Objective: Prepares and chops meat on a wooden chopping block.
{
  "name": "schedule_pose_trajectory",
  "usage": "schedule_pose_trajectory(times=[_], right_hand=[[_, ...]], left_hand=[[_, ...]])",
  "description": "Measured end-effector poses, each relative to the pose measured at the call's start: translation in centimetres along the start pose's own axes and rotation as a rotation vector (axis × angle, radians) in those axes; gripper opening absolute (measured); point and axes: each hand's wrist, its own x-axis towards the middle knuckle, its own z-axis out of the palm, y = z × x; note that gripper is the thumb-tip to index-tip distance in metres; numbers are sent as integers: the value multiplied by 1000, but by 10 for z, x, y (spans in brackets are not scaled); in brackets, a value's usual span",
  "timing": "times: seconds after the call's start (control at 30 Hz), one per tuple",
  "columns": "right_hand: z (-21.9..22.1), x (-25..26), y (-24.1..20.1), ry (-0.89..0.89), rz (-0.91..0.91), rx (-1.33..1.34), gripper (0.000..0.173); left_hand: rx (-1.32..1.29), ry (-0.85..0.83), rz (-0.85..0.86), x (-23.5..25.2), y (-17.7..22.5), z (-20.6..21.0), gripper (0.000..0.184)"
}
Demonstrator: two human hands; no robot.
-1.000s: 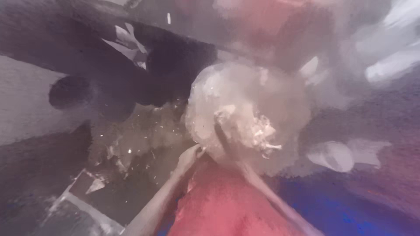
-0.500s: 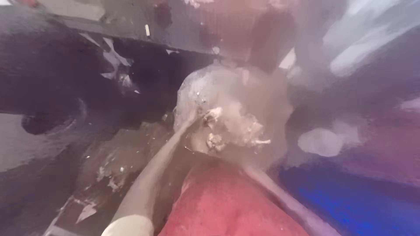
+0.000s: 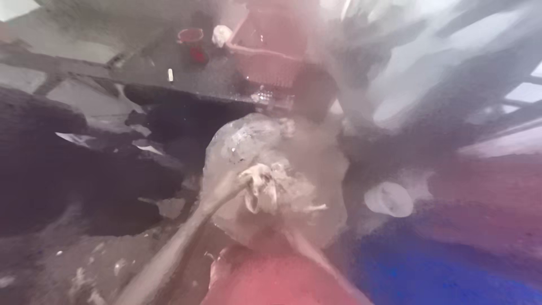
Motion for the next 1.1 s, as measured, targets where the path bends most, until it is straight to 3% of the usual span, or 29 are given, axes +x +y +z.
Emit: schedule_pose_trajectory(times=[0.13,0.23,0.33,0.4,0.5,0.6,0.67,0.73,0.8,0.87,0.97,1.1], right_hand=[[-3,5,8,132,18,141,46],[-4,10,-2,101,29,106,45],[-12,15,-24,85,-11,-46,47],[-25,8,-53,87,-64,-55,49],[-41,-17,-109,139,-413,94,56],[-50,-38,-174,80,-729,333,75],[-31,-33,-186,53,-818,365,60],[4,-5,-149,46,-675,217,46],[35,37,-90,-85,-400,-151,54],[50,60,-49,-242,-211,-296,57],[36,46,-72,-311,-96,-185,53],[12,25,-130,-234,-123,-196,48]], left_hand=[[-367,16,-118,-35,-63,10,32],[-581,-69,-259,-52,-118,60,38],[-866,31,-537,-60,-157,120,28],[-1004,53,-584,-66,-166,134,27],[-1208,90,-557,-85,-170,144,30],[-1282,158,-525,-90,-170,148,31],[-1298,182,-532,-90,-172,149,30],[-1280,187,-516,-90,-173,151,30],[-1287,202,-498,-90,-177,151,27],[-1245,193,-534,-96,-179,151,28],[-1181,162,-584,-119,-184,149,29],[-1484,219,-490,-136,-203,164,21]])
